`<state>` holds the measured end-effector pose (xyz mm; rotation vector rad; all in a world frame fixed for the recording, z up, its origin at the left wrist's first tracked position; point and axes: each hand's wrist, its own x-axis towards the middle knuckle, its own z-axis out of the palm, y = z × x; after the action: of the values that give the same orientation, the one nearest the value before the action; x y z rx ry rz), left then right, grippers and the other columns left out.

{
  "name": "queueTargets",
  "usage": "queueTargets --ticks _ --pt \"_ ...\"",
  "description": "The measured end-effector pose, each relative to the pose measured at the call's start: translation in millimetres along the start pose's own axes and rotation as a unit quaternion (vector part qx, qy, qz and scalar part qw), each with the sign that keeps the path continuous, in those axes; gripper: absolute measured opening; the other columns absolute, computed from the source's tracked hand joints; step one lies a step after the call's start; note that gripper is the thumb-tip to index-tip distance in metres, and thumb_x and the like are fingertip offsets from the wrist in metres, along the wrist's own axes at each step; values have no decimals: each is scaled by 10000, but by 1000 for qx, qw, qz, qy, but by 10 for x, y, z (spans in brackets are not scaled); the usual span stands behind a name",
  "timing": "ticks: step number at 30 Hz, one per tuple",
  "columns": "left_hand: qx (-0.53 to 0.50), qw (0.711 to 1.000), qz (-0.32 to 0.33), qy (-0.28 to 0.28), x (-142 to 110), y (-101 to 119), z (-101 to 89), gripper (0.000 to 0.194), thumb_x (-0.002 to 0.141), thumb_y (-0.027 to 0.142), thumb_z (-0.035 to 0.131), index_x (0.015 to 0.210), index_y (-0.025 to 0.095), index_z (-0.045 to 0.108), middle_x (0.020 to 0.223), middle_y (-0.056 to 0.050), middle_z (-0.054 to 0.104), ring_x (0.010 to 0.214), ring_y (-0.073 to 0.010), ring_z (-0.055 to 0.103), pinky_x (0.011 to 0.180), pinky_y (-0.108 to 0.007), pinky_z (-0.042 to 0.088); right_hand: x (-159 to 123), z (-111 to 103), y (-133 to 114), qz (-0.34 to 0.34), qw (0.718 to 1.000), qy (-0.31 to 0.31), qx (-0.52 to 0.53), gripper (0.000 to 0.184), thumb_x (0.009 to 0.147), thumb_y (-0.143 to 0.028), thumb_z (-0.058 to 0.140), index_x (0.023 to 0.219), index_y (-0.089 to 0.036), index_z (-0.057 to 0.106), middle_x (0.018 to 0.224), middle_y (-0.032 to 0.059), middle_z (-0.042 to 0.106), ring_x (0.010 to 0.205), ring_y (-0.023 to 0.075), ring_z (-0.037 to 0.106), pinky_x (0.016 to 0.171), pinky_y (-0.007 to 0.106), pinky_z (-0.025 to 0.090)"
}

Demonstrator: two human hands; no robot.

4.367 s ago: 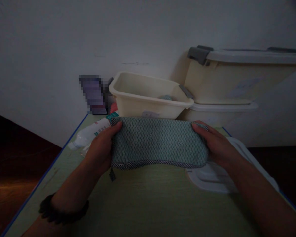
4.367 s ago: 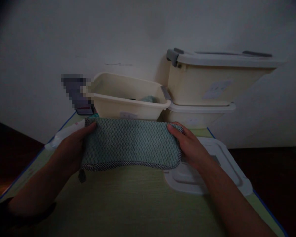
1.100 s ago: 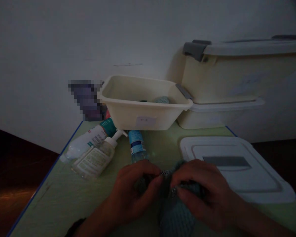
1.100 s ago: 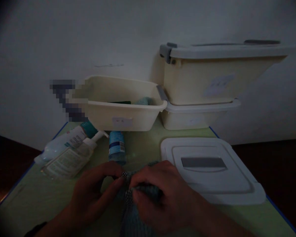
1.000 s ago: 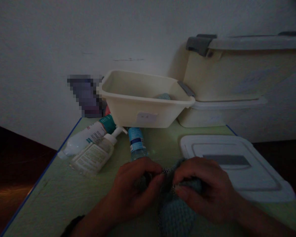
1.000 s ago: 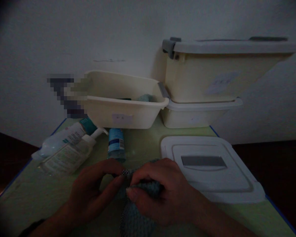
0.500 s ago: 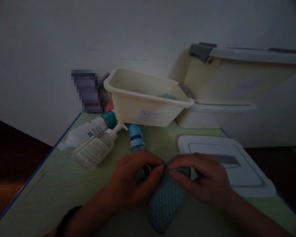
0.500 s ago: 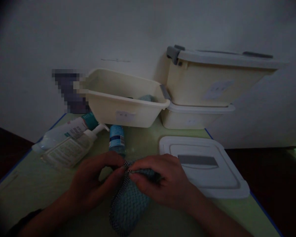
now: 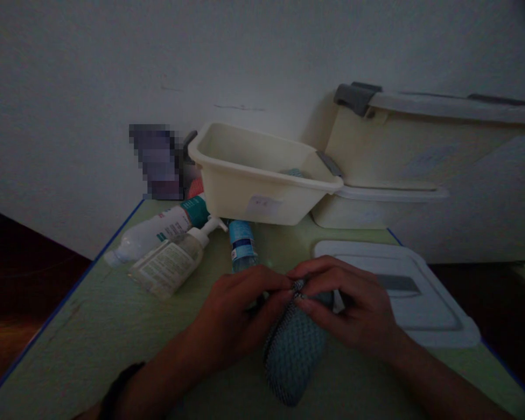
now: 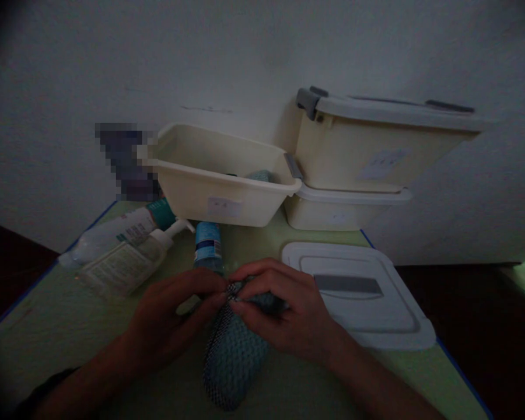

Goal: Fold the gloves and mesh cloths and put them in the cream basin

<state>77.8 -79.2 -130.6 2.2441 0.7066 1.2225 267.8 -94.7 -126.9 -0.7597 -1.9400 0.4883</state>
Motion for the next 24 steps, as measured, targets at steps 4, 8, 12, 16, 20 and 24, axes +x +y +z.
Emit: queueTargets --ticks 4,8,12,16,20,24 --pt "3 1000 2 -4 11 4 -32 103 806 88 594 877 161 615 765 -21 709 646 -105 652 605 -187 513 1 1 16 1 1000 19 4 95 745 -105 684 810 -145 628 851 57 666 784 111 646 680 227 524" --pt "14 1000 11 -11 19 1 -55 128 789 90 620 895 162 623 768 -15 727 643 -104 672 610 -172 524 -1 7 26 5 1000 25 1 86 747 -117 686 809 -142 632 829 63 660 764 115 639 657 235 522" --pt "18 1000 3 -20 4 -15 -52 157 780 100 631 918 175 636 769 -10 741 619 -111 684 578 -170 530 -6 27 32 16 999 38 1 102 749 -124 686 819 -149 615 786 49 657 734 116 634 636 239 518" --pt "-46 998 -45 -15 5 -16 -51 213 782 87 629 967 193 629 803 1 744 663 -101 693 598 -149 543 -17 24 18 28 997 57 -42 114 748 -150 698 801 -165 598 715 14 642 659 101 618 578 223 497" --pt "-98 989 -110 -35 34 -6 -64 224 802 112 616 1001 215 624 904 -4 725 762 -104 686 634 -151 554 -17 -13 11 44 992 79 -94 100 767 -193 687 797 -188 592 701 -7 653 638 94 628 558 208 490" --pt "-90 987 -118 -62 31 -12 -55 238 829 100 569 1034 210 619 918 -10 712 777 -100 666 651 -158 547 -14 -18 14 43 992 70 -100 85 782 -212 674 804 -204 593 699 -28 664 625 76 633 555 180 491"
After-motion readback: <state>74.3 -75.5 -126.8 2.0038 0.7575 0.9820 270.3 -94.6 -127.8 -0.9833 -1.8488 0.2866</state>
